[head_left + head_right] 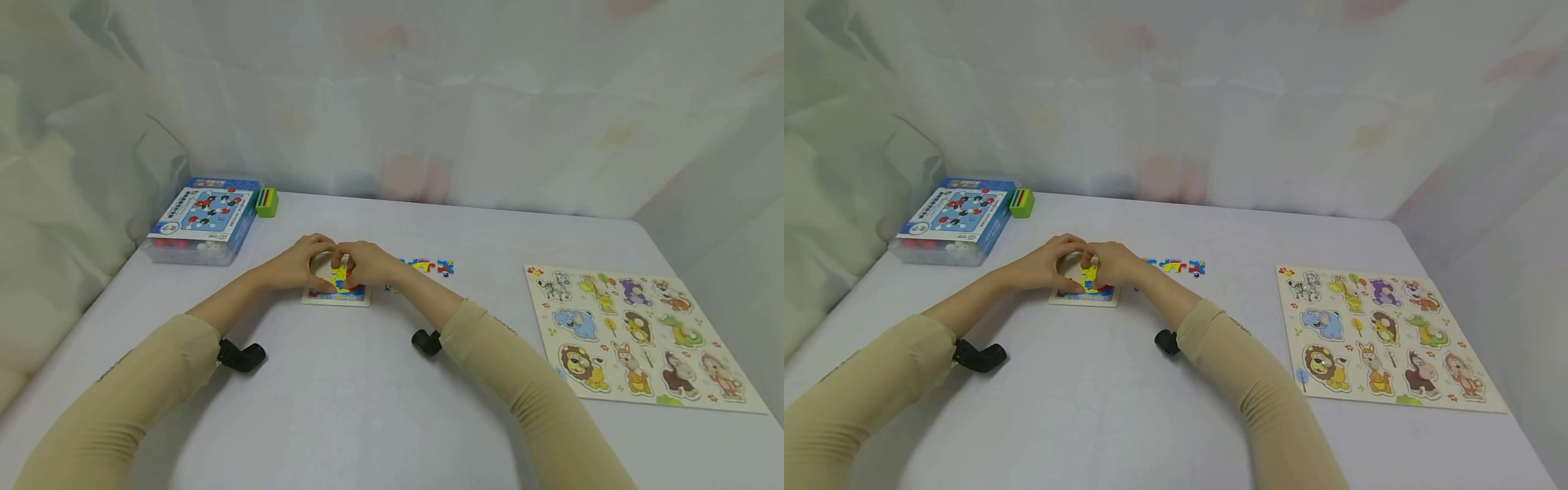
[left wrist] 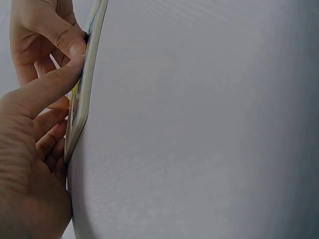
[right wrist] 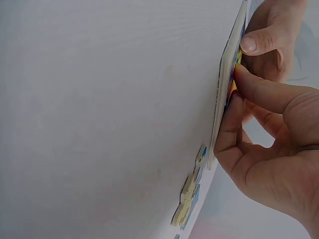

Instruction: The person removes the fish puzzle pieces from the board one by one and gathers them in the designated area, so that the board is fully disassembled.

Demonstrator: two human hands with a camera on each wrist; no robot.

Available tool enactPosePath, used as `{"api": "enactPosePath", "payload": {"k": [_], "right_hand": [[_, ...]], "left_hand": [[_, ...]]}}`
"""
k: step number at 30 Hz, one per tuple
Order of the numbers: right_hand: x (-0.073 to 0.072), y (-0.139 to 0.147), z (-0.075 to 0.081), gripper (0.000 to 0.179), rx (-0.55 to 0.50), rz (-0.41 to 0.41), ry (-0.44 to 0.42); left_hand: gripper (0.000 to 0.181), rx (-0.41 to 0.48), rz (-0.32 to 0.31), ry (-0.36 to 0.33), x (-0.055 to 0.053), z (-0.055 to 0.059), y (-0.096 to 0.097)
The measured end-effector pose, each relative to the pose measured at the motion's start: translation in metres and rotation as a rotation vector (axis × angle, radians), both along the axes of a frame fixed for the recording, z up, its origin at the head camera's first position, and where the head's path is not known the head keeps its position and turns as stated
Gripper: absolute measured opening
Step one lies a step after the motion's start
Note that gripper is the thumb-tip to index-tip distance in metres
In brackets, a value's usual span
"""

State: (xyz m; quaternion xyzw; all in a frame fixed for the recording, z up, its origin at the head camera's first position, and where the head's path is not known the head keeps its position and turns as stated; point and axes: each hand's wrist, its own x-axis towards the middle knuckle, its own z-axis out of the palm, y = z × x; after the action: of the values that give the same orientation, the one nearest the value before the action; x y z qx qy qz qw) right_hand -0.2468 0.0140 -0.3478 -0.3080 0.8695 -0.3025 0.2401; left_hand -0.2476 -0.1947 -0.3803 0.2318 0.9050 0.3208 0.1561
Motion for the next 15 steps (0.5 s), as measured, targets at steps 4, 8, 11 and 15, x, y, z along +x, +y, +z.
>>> {"api": "enactPosePath", "payload": {"k": [4, 8, 11, 15], "right_hand": [[-0.0004, 0.0000, -0.0009, 0.036, -0.004, -0.001, 0.006], [-0.0007, -0.0001, -0.0014, 0.035, 0.001, -0.009, 0.009], [-0.0005, 0.0000, -0.0013, 0.036, 0.004, -0.015, 0.009], [0.0003, 0.0005, -0.0007, 0.037, -0.002, -0.022, 0.006]], "left_hand": [[0.076, -0.005, 0.002, 0.001, -0.0004, -0.0009, -0.0005], [0.076, -0.004, 0.004, 0.000, -0.0003, -0.0010, -0.0005], [0.076, 0.000, 0.004, -0.002, 0.0001, -0.0004, -0.0002], [0.076, 0.002, 0.001, 0.000, 0.0005, 0.0005, 0.0002]]}}
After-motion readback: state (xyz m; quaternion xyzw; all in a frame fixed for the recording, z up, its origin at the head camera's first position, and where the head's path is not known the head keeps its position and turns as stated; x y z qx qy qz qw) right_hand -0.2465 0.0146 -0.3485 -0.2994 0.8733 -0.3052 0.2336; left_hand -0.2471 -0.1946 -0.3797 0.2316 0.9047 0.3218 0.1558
